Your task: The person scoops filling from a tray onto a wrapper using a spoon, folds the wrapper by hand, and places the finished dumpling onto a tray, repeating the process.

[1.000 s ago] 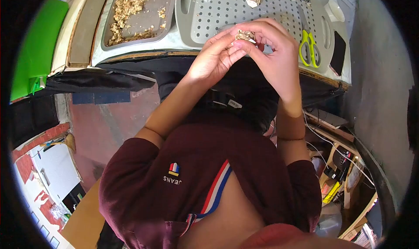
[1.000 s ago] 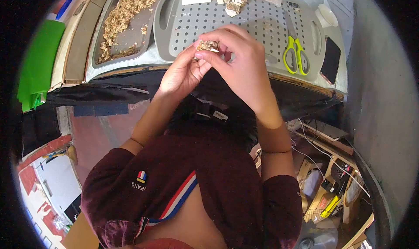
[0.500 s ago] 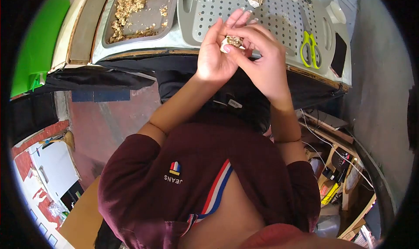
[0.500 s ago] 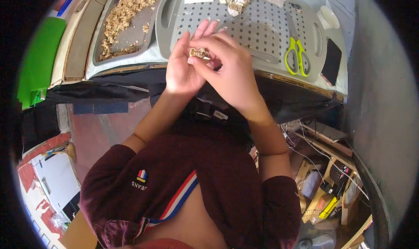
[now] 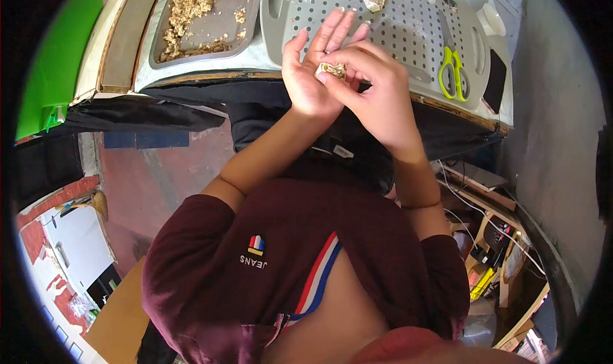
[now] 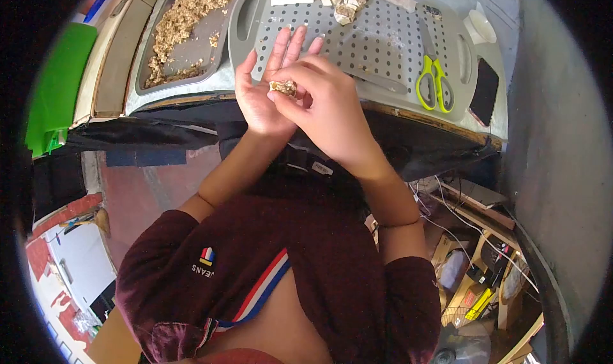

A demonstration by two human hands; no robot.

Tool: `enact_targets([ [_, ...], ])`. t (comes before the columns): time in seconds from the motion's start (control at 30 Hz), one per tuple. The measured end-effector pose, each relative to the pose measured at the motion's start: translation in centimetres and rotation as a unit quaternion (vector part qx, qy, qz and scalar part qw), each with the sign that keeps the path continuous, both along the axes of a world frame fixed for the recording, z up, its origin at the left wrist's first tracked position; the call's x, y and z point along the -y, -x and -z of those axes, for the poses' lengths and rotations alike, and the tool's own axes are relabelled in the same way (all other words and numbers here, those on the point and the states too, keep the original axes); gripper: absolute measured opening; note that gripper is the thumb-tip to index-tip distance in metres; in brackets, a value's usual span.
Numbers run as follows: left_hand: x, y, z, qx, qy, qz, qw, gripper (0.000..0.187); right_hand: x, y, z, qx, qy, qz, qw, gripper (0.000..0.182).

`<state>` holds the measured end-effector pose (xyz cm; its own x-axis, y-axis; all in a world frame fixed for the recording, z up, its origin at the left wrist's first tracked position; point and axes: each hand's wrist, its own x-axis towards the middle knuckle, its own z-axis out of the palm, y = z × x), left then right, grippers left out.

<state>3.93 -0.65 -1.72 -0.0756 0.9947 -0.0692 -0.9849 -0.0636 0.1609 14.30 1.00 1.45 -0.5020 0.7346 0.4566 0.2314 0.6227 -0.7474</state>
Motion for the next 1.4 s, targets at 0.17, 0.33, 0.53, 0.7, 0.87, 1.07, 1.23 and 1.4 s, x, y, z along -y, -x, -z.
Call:
enact_targets([
  [0.17,-0.2,-0.2,-0.2,-0.045,0.019,-0.006,0.999,0.051,0.1,0.1,-0.2,0.002,-0.005,0.011,1.000,0.019],
  [0.33,-0.6,-0.1,0.4,-0.063,-0.008,-0.006,0.998,0.044,0.2,0.3,-0.1,-0.007,-0.022,0.019,1.000,0.019],
  [0.53,-0.7,0.2,0.7,-0.034,-0.005,0.026,0.999,0.039,0.2,0.0,-0.7,0.008,-0.008,0.002,1.000,0.024],
  [0.7,-1.3,1.0,2.0,0.041,-0.068,0.080,0.994,0.036,-0.1,-0.7,-1.0,-0.011,-0.009,0.011,1.000,0.028],
  [0.87,-1.5,0.7,2.4,0.064,-0.088,0.092,0.990,0.036,-0.1,-0.4,0.2,-0.035,-0.010,0.026,0.999,0.022],
  [1.07,-1.0,0.4,1.1,-0.045,-0.034,0.053,0.997,0.040,-0.1,-0.6,-0.1,-0.005,-0.010,0.017,1.000,0.021],
  [1.23,-1.0,0.4,1.3,-0.071,-0.045,0.043,0.996,0.040,0.1,-0.3,0.3,-0.045,0.005,0.033,0.998,0.021],
  [1.4,-1.7,1.5,3.0,0.108,-0.143,0.109,0.978,0.037,0.4,-1.2,0.1,-0.028,0.064,0.067,0.995,0.023],
])
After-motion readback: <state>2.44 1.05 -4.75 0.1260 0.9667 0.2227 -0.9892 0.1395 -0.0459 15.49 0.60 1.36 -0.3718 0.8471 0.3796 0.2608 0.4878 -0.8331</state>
